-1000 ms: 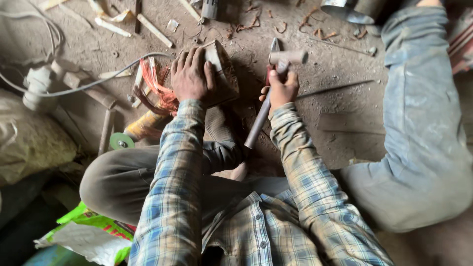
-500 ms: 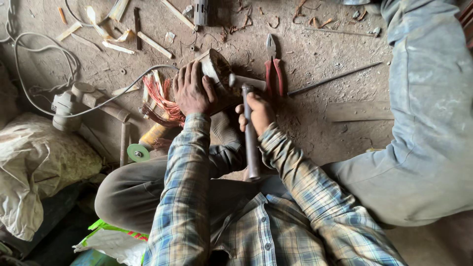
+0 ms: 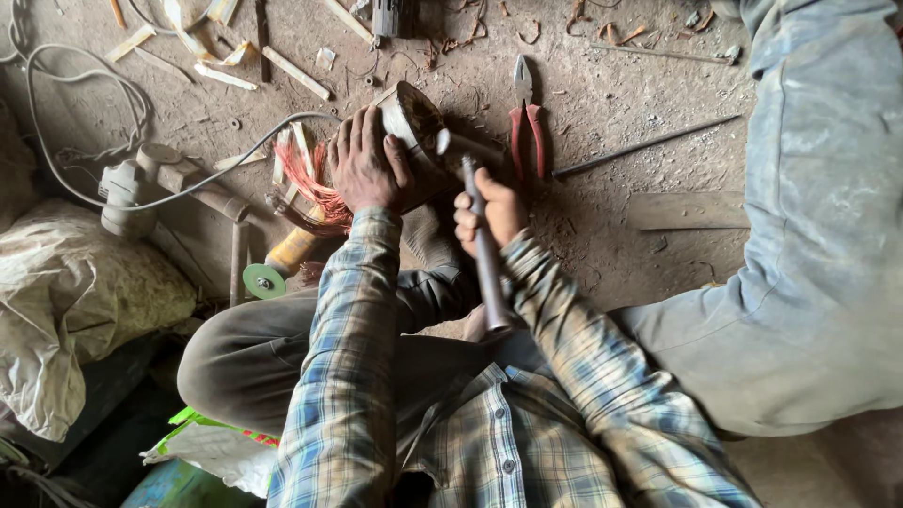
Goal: The person sits on the floor and uses a hammer and metal rod to repeatedly strike and pry open a cylindrical motor stator. They adjust the stator's position and the copper windings while working to separate the laminated core.
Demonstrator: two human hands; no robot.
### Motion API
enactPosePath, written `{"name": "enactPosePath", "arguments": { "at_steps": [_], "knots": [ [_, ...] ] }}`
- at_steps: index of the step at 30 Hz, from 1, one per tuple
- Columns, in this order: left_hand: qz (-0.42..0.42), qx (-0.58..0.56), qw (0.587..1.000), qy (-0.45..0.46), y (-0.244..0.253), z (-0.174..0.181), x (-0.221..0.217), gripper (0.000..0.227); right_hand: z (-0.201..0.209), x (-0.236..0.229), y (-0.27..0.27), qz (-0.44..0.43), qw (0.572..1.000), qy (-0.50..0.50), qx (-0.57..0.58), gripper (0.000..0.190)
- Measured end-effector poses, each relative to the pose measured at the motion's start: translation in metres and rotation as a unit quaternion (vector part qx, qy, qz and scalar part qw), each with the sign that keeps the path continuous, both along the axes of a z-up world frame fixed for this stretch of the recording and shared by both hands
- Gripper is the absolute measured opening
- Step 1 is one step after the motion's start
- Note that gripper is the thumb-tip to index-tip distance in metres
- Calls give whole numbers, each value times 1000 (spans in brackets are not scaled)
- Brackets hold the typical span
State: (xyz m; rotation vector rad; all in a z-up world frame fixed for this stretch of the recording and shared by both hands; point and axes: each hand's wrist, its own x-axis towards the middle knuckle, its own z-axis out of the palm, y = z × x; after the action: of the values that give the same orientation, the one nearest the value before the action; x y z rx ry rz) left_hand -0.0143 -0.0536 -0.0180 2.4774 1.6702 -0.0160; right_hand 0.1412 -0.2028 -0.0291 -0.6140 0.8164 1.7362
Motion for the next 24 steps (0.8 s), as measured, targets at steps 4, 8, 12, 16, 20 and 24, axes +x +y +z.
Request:
{"name": "enactPosePath", "arguments": {
  "at_steps": [4,8,12,16,20,24],
  "knots": [
    [-8,-2,1000,2,-3,-1,-2,56,-9,11,0,-32,992,-102,-69,41],
    [-7,-2,1000,5,-3,-3,-1,56,-14,1,-2,44,996,-79,-22,38],
    [-9,2,1000,17,-2,-4,-3,56,-21,1,-4,103,993,-49,20,45],
    [-6,-9,1000,2,-6,-2,0,56,-19,14,1,27,971,-221,-86,40],
    [-5,1,1000,6,-8,2,1,56,-7,0,1,154,935,-320,17,38],
    [-5,0,1000,2,-6,7,6,56,-9,5,2,17,997,-71,3,37]
  ]
}}
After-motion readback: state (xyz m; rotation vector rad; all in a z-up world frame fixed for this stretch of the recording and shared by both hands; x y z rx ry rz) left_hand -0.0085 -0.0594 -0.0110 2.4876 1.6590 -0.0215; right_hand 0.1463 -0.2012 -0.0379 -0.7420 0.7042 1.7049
